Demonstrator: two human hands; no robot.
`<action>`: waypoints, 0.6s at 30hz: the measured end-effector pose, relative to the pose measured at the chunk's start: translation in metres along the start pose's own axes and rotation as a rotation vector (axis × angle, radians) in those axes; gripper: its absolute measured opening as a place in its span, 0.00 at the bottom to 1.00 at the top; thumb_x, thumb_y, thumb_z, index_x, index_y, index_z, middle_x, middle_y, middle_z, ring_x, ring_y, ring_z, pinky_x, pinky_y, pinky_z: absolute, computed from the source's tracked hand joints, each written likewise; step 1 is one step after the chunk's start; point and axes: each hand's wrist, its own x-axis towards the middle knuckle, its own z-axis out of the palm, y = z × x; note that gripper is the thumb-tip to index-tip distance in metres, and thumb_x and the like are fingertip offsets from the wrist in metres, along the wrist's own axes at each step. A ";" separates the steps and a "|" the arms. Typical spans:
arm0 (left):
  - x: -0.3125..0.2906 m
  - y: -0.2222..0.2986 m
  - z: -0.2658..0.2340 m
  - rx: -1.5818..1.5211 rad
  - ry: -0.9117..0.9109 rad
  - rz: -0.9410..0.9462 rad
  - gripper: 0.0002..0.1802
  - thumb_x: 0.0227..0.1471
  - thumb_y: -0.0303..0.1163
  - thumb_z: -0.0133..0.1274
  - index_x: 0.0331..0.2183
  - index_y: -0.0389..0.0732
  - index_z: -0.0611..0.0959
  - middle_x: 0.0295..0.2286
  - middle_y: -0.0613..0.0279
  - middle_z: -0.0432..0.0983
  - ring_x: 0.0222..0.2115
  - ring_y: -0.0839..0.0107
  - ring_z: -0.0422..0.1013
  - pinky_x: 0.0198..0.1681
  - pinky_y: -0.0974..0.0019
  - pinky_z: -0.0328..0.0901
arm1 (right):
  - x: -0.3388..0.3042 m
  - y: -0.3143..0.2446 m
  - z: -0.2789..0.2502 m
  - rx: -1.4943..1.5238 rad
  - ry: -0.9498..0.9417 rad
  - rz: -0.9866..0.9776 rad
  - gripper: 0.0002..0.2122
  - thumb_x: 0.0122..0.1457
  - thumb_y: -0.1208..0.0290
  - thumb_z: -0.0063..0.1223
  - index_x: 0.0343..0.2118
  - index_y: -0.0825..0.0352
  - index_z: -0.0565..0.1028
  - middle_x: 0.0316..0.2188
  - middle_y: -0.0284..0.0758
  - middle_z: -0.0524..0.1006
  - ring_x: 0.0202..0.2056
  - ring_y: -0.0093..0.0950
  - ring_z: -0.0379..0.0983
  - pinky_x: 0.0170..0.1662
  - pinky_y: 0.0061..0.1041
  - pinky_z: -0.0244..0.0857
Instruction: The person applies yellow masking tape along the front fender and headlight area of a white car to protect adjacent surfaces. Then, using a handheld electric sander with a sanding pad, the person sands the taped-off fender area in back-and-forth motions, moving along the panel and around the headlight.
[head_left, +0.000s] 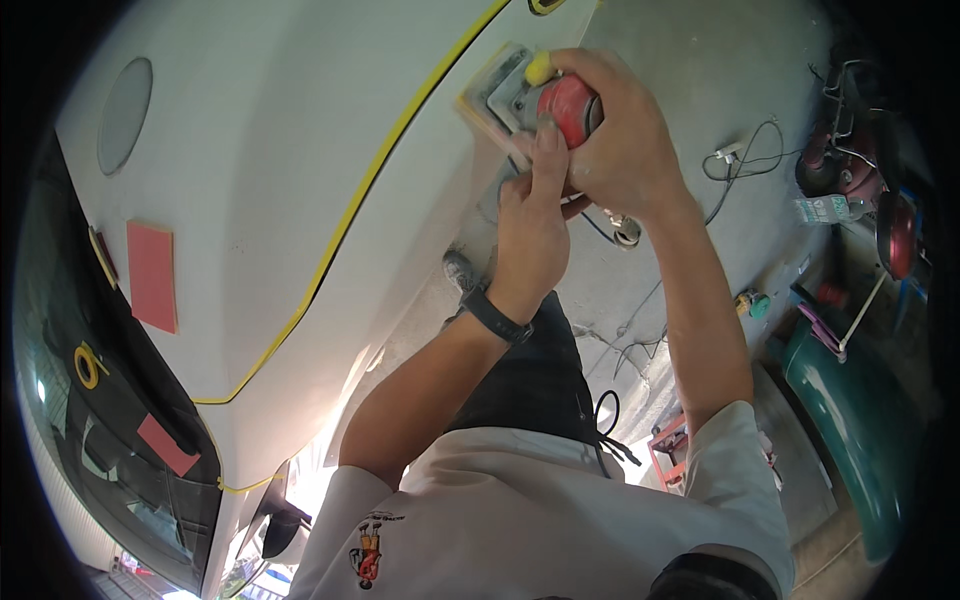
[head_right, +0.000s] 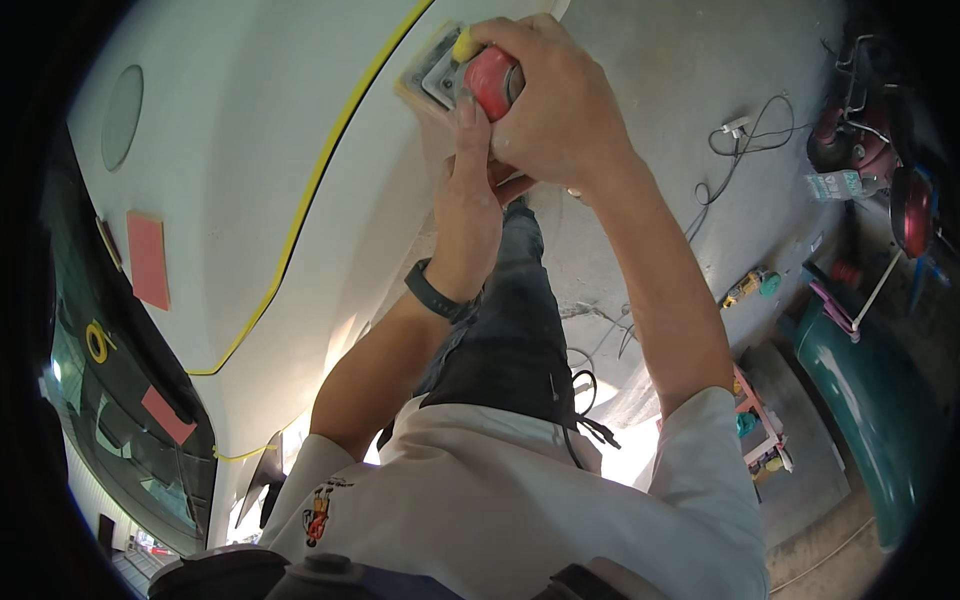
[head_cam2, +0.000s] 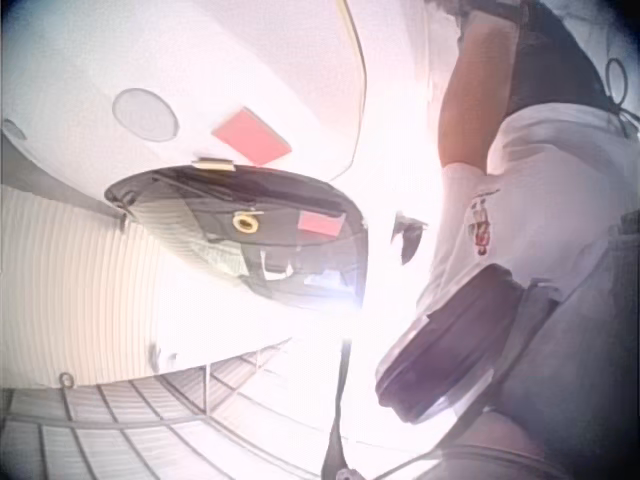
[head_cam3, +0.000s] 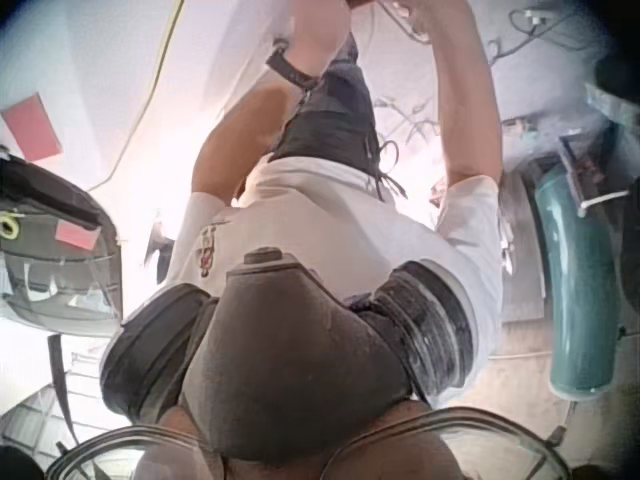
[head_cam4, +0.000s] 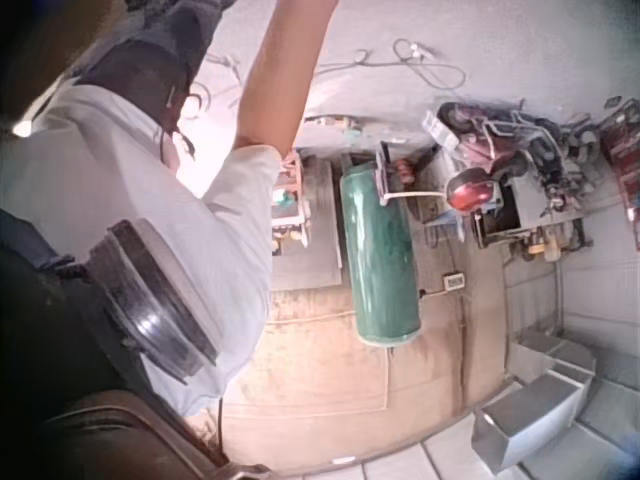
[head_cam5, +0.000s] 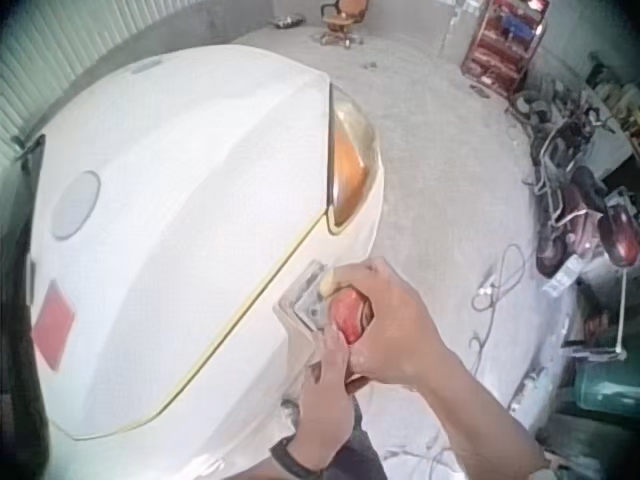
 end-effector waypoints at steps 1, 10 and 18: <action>0.008 -0.001 0.004 -0.026 -0.051 0.068 0.42 0.69 0.65 0.41 0.50 0.30 0.80 0.42 0.52 0.83 0.44 0.68 0.80 0.53 0.63 0.73 | 0.005 0.007 -0.004 -0.005 0.004 0.034 0.20 0.47 0.70 0.68 0.46 0.58 0.81 0.44 0.40 0.77 0.41 0.45 0.80 0.45 0.38 0.75; -0.131 -0.033 -0.070 0.165 0.349 0.007 0.47 0.69 0.70 0.17 0.73 0.44 0.51 0.69 0.53 0.55 0.70 0.59 0.54 0.72 0.55 0.52 | -0.077 -0.071 0.045 0.132 -0.371 -0.018 0.20 0.50 0.68 0.68 0.48 0.52 0.78 0.47 0.40 0.71 0.33 0.42 0.81 0.31 0.39 0.78; -0.009 -0.022 0.007 -0.035 0.253 -0.064 0.39 0.73 0.62 0.31 0.70 0.45 0.56 0.63 0.59 0.64 0.59 0.69 0.66 0.59 0.62 0.66 | 0.000 0.023 -0.013 0.120 -0.239 0.104 0.26 0.41 0.72 0.71 0.48 0.55 0.79 0.46 0.40 0.73 0.36 0.43 0.81 0.38 0.39 0.79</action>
